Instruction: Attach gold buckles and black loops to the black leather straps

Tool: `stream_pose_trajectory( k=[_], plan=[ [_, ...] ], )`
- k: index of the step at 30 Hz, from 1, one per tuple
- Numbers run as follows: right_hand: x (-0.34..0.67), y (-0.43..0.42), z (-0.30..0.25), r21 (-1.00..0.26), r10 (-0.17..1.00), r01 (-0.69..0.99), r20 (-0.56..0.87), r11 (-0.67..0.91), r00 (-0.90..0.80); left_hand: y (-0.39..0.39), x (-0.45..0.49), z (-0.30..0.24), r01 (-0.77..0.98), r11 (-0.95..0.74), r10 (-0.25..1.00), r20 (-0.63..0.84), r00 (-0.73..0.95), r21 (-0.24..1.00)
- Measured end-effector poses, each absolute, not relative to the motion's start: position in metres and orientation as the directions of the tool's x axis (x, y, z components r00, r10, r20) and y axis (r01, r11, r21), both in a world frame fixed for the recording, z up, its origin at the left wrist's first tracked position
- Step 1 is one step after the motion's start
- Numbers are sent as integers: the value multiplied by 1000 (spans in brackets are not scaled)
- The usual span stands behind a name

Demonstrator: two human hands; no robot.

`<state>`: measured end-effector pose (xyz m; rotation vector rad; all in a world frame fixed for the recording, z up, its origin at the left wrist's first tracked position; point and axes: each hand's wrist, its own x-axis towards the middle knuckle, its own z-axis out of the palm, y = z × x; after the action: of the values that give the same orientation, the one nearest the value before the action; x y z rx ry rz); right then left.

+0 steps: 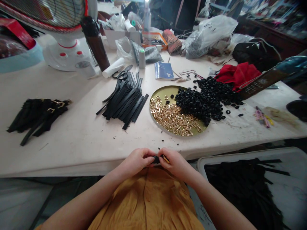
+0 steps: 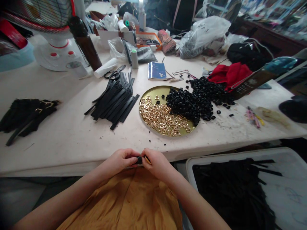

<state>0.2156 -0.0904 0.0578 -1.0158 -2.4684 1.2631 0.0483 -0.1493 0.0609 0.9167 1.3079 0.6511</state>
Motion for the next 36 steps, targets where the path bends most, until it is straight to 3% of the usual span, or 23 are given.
stream_pose_trajectory(
  k=[5, 10, 17, 22, 32, 36],
  plan=[
    [213, -97, 46, -812, 826, 511, -63, 284, -560, -143, 47, 73, 292, 347, 891, -411, 193, 891],
    [208, -103, 39, -787, 892, 572, -65, 229, -447, -142, 48, 64, 228, 360, 902, -400, 165, 905],
    [204, -100, 29, -841, 940, 530, -83, 111, -329, -140, 54, 44, 161, 405, 890, -428, 156, 900],
    [204, -100, 29, -870, 936, 491, -130, 51, -327, -138, 49, 50, 198, 434, 867, -467, 175, 879],
    [198, -98, 27, -875, 936, 481, -117, 62, -332, -136, 44, 63, 64, 541, 824, -543, 164, 839],
    [202, -99, 30, -869, 875, 479, -130, 126, -467, -136, 45, 61, 92, 524, 828, -532, 176, 847]
  ],
)
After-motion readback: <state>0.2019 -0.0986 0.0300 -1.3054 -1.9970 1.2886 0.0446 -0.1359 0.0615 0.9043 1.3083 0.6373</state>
